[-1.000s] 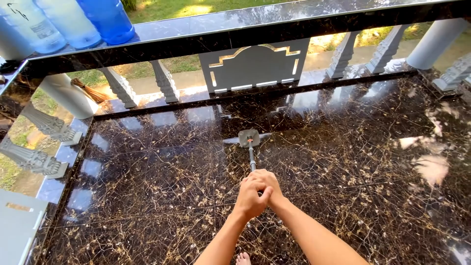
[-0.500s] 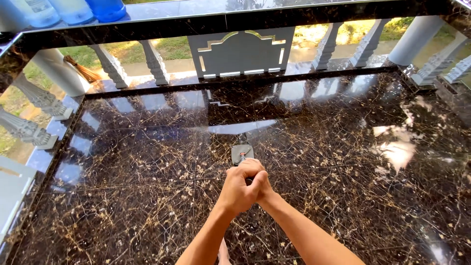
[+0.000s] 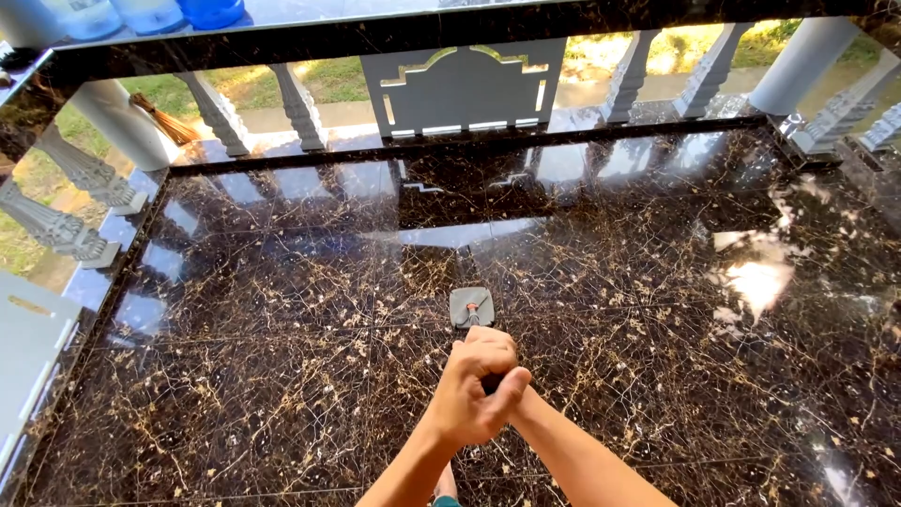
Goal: Mopping a dark marble balcony floor using a mop.
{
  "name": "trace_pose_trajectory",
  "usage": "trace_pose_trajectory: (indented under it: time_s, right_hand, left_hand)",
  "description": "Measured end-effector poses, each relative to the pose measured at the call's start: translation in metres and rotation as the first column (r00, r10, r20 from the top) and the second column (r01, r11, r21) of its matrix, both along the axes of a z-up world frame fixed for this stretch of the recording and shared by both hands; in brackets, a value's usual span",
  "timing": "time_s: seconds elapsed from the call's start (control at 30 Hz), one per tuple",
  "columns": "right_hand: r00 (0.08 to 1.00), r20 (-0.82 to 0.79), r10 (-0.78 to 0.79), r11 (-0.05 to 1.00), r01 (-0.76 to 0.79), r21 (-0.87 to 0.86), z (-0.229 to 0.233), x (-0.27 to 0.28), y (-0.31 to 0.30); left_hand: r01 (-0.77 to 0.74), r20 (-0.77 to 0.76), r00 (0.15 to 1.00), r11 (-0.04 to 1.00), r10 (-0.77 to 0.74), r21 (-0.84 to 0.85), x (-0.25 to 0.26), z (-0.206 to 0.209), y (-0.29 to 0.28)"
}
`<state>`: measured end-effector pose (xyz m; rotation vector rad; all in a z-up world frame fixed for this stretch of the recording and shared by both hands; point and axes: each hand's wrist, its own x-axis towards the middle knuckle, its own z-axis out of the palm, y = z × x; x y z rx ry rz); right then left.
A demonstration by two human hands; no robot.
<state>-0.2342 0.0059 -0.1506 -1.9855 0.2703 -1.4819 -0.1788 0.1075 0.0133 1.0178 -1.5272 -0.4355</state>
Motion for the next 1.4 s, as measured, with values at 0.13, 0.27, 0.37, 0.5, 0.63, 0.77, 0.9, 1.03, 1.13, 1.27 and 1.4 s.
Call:
trace_pose_trajectory:
  time_s: [0.13, 0.27, 0.37, 0.5, 0.63, 0.77, 0.9, 1.03, 1.13, 1.27, 1.4]
  right_hand:
    - [0.993, 0.104, 0.05, 0.999, -0.049, -0.013, -0.019, 0.012, -0.024]
    - [0.999, -0.021, 0.044, 0.997, -0.046, -0.061, -0.036, 0.019, -0.046]
    - [0.994, -0.093, 0.061, 0.995, -0.068, -0.075, -0.038, 0.027, -0.062]
    - [0.978, -0.197, 0.07, 0.99, -0.092, -0.106, -0.042, 0.038, -0.093]
    - [0.959, -0.282, 0.036, 0.991, -0.07, -0.111, -0.059, 0.046, -0.124]
    - [0.888, -0.449, 0.099, 0.983, -0.017, 0.183, -0.088, 0.054, -0.157]
    - [0.841, -0.494, 0.221, 0.882, 0.044, 0.47, -0.078, 0.054, -0.169]
    - [0.785, -0.577, 0.225, 0.88, 0.09, 0.466, -0.075, 0.055, -0.183]
    - [0.791, -0.579, 0.201, 0.891, 0.098, 0.444, -0.063, 0.05, -0.178]
    - [0.802, -0.587, 0.107, 0.936, 0.118, 0.332, -0.052, 0.048, -0.176]
    - [0.777, -0.625, 0.079, 0.93, 0.169, 0.328, -0.03, 0.037, -0.167]
  left_hand:
    - [-0.011, 0.01, 1.0, 0.999, 0.011, 0.042, 0.007, -0.026, -0.012]
    - [-0.012, 0.013, 1.0, 0.992, 0.01, 0.125, 0.018, -0.057, -0.032]
    - [-0.016, -0.002, 1.0, 0.982, 0.017, 0.186, 0.028, -0.063, -0.044]
    - [-0.123, 0.054, 0.992, 0.976, 0.115, 0.177, 0.043, -0.086, -0.068]
    - [-0.119, 0.053, 0.992, 0.98, 0.112, 0.162, 0.057, -0.108, -0.1]
    - [-0.169, 0.152, 0.978, 0.965, 0.14, 0.2, 0.072, -0.151, -0.138]
    - [-0.19, 0.185, 0.972, 0.953, 0.148, 0.238, 0.083, -0.188, -0.168]
    - [-0.19, 0.159, 0.976, 0.945, 0.151, 0.268, 0.084, -0.189, -0.183]
    - [-0.178, 0.137, 0.981, 0.929, 0.14, 0.326, 0.076, -0.185, -0.186]
    - [-0.18, 0.11, 0.983, 0.905, 0.149, 0.385, 0.07, -0.171, -0.183]
    - [-0.16, 0.067, 0.987, 0.864, 0.146, 0.478, 0.059, -0.149, -0.177]
